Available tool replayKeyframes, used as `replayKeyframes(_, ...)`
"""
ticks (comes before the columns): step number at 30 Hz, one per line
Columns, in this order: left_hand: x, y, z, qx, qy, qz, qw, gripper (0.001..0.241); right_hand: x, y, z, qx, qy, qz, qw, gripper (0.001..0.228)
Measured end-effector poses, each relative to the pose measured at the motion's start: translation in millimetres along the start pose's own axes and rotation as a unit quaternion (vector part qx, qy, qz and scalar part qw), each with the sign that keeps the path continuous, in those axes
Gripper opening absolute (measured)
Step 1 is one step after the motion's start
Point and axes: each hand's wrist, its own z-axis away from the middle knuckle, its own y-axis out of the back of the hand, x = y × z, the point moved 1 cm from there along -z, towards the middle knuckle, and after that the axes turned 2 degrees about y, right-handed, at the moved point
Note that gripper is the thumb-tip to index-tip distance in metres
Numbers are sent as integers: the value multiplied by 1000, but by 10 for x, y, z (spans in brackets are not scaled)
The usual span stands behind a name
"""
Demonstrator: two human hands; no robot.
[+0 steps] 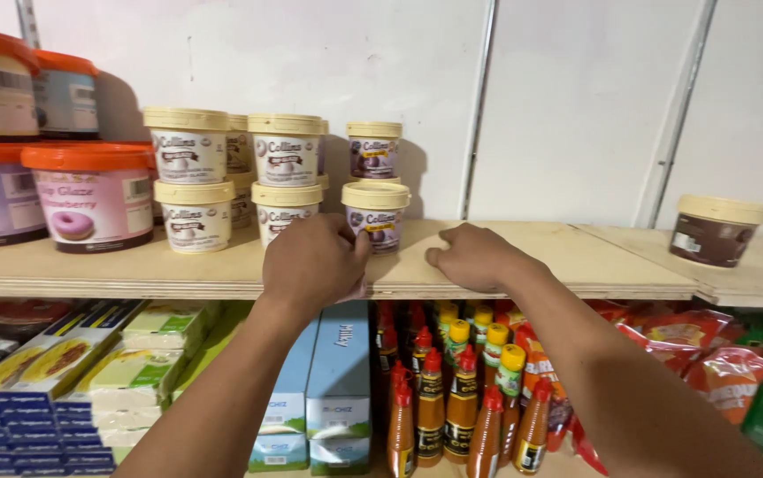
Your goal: Cleaning product containers with a cloth and organizing them on the shelves of a grocery store.
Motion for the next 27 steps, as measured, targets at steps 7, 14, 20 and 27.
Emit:
replayKeyframes(7,996,-428,135,-141,-86,43,985,32,503,277,392,-71,-12,-36,997,54)
replayKeyframes(14,1824,-1071,-49,-204,-98,73,971,37,1890,782,692,236,-72,101,964,77)
replayKeyframes(20,1886,-1498,-511,-86,-19,72,994,55,2873,1018,899,367,-169,-50,913,114)
replayKeyframes(27,1906,-1709,-469,-325,-11,-146,934,41,3280,838,704,254,-144,-240,926,120)
